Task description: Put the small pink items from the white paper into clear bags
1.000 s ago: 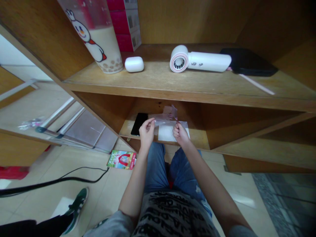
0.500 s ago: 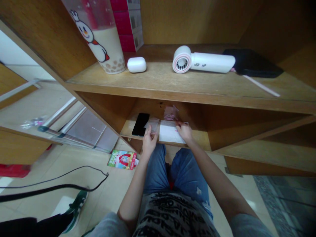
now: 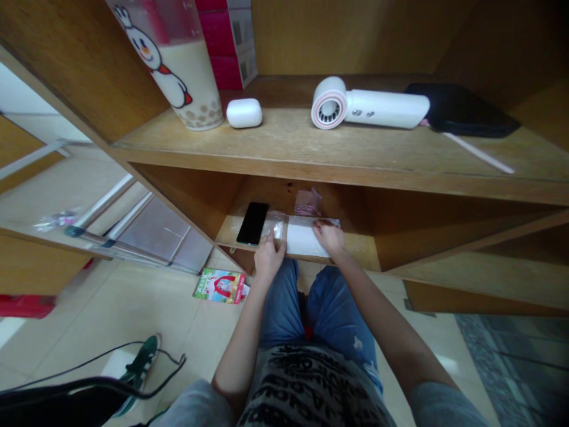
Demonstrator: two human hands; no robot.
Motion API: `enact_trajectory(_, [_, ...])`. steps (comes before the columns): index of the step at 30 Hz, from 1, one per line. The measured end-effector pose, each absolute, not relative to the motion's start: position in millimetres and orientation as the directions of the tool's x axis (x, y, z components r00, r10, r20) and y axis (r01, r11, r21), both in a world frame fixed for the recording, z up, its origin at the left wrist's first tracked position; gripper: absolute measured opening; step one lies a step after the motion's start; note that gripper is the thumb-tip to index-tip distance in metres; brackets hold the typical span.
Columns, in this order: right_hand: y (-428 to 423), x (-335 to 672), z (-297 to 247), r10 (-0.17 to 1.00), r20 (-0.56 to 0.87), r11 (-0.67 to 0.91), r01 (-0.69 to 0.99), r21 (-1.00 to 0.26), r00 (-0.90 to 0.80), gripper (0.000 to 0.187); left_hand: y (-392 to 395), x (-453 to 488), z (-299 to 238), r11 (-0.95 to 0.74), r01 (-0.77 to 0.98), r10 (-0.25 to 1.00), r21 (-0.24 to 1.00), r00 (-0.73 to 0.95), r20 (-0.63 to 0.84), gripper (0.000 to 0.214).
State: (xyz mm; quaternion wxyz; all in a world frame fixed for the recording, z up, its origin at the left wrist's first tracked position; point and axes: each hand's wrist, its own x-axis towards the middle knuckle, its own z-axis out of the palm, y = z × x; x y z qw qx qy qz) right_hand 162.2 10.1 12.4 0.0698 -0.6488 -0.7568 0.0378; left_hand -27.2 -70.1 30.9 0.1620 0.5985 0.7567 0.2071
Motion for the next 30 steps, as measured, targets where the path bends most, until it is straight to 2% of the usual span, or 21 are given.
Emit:
enact_trajectory(13, [9,160,17,0.983,0.052,0.179,0.98,-0.092,-0.175,0.037,-51,-11,40,0.018,0.887,0.985,0.461,-0.094,0.144,0.04])
enact_trajectory(16, [9,160,17,0.982,0.068,0.18,0.979,-0.097,-0.174,0.037,-42,-7,41,-0.025,0.926,0.975,0.377,-0.06,0.214,0.039])
enact_trajectory(19, [9,161,16,0.983,0.079,0.175,0.979,-0.105,-0.168,0.036,-34,-8,36,0.016,0.962,0.954,0.272,-0.095,0.283,0.043])
enact_trajectory(22, [8,161,16,0.983,0.073,0.178,0.978,-0.109,-0.171,0.036,-27,-17,28,0.048,0.974,0.937,0.22,-0.12,0.328,0.049])
enact_trajectory(30, [7,159,21,0.988,0.048,0.152,0.982,-0.109,-0.148,0.037,-19,-33,13,0.094,0.971,0.963,0.218,-0.144,0.226,0.055])
